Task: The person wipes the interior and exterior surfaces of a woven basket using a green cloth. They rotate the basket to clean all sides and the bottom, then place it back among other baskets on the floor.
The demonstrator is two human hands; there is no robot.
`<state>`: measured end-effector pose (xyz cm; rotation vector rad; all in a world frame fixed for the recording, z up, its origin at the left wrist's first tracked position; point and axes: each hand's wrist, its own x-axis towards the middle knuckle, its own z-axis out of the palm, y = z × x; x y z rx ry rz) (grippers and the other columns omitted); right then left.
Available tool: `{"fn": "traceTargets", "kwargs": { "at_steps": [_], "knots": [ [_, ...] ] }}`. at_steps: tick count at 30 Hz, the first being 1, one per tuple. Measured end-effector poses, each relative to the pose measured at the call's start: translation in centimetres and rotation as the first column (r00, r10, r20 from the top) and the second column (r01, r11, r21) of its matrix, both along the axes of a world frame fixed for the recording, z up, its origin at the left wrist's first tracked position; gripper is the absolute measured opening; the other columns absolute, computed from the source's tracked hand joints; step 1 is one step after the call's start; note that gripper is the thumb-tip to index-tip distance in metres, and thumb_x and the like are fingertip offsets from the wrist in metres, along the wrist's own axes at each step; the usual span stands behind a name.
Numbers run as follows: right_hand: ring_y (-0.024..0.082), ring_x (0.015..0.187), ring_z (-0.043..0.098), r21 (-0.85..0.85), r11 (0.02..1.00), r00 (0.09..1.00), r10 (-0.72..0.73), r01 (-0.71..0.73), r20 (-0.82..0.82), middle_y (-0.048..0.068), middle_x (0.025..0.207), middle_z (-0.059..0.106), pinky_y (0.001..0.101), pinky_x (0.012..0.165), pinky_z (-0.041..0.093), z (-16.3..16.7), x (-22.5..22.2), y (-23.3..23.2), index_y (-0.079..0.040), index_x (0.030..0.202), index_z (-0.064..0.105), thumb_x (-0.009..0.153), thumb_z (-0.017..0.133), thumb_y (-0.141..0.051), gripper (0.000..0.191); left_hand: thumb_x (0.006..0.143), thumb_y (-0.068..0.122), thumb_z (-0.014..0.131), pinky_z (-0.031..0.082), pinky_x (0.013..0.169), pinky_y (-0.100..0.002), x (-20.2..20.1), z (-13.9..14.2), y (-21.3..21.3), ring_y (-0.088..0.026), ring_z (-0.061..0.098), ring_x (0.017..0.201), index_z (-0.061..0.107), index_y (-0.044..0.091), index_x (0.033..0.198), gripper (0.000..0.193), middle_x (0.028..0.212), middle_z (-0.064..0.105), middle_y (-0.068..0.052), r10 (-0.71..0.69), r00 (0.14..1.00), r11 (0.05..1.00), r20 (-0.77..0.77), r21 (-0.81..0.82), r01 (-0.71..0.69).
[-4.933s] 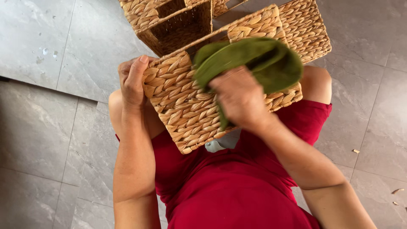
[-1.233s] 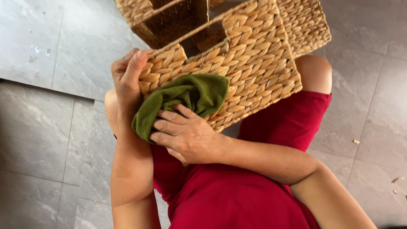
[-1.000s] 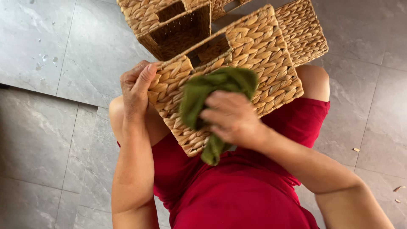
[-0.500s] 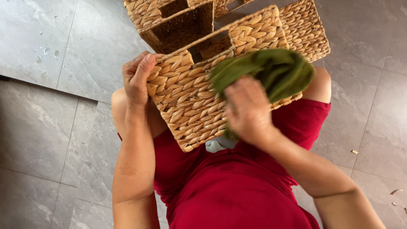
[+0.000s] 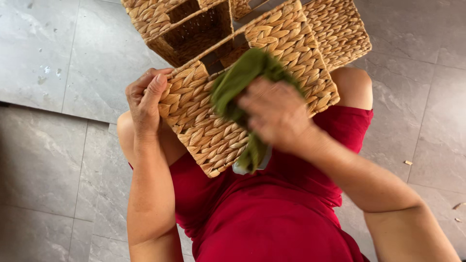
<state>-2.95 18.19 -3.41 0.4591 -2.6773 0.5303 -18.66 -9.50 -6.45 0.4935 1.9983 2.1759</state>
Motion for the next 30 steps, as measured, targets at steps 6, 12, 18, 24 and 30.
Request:
{"fn": "traceTargets", "kwargs": {
  "at_steps": [6,12,18,24,30],
  "knots": [
    [0.038,0.124,0.062,-0.060,0.816,0.778,-0.523,0.575,0.347,0.020,0.149,0.060,0.0534,0.098,0.050,2.6,-0.4,7.4,-0.003,0.142,0.059,0.101,0.058,-0.011,0.042,0.104,0.025,0.072,0.032,0.070,-0.023,-0.2,0.1,0.3,-0.004,0.041,0.072,0.077,-0.004,0.110,0.030,0.075,0.049,0.008,-0.026,0.999,0.999,-0.021,0.043,0.027],
    [0.040,0.130,0.062,0.028,0.955,0.949,-0.290,0.295,-0.128,0.026,0.135,0.064,0.0524,0.114,0.050,-0.6,0.1,0.5,0.003,0.122,0.067,0.087,0.058,0.003,0.036,0.105,0.026,0.070,0.036,0.072,-0.022,-0.1,0.6,0.4,-0.006,0.046,0.075,0.076,-0.004,0.108,0.031,0.079,0.056,0.006,-0.015,1.000,0.999,-0.008,0.040,0.015],
    [0.034,0.124,0.063,-0.127,0.977,0.984,0.175,-0.170,0.031,0.011,0.118,0.069,0.0542,0.111,0.047,1.2,0.9,-11.6,-0.016,0.109,0.071,0.080,0.075,-0.016,0.030,0.106,0.027,0.070,0.043,0.077,-0.024,0.3,0.9,0.2,-0.008,0.053,0.080,0.075,-0.004,0.104,0.032,0.085,0.062,0.002,-0.008,0.998,0.994,0.058,0.110,0.002],
    [0.037,0.130,0.057,-0.155,0.974,0.985,0.157,-0.165,-0.067,0.016,0.131,0.064,0.0577,0.111,0.043,-0.5,-1.6,-7.7,-0.015,0.118,0.071,0.077,0.079,-0.027,0.044,0.106,0.028,0.070,0.036,0.070,-0.023,0.1,0.7,-0.1,-0.006,0.046,0.075,0.076,-0.004,0.108,0.032,0.082,0.057,0.005,0.010,0.999,1.000,0.034,0.005,-0.011],
    [0.039,0.143,0.054,0.011,0.968,0.967,-0.251,0.251,-0.045,0.022,0.146,0.059,0.0532,0.121,0.045,-0.3,-1.9,5.4,-0.002,0.123,0.064,0.098,0.063,-0.010,0.026,0.105,0.026,0.071,0.034,0.071,-0.024,0.1,0.3,0.3,-0.006,0.043,0.073,0.078,-0.004,0.108,0.031,0.076,0.051,0.005,0.011,0.999,1.000,-0.041,-0.021,-0.011]
  ]
}}
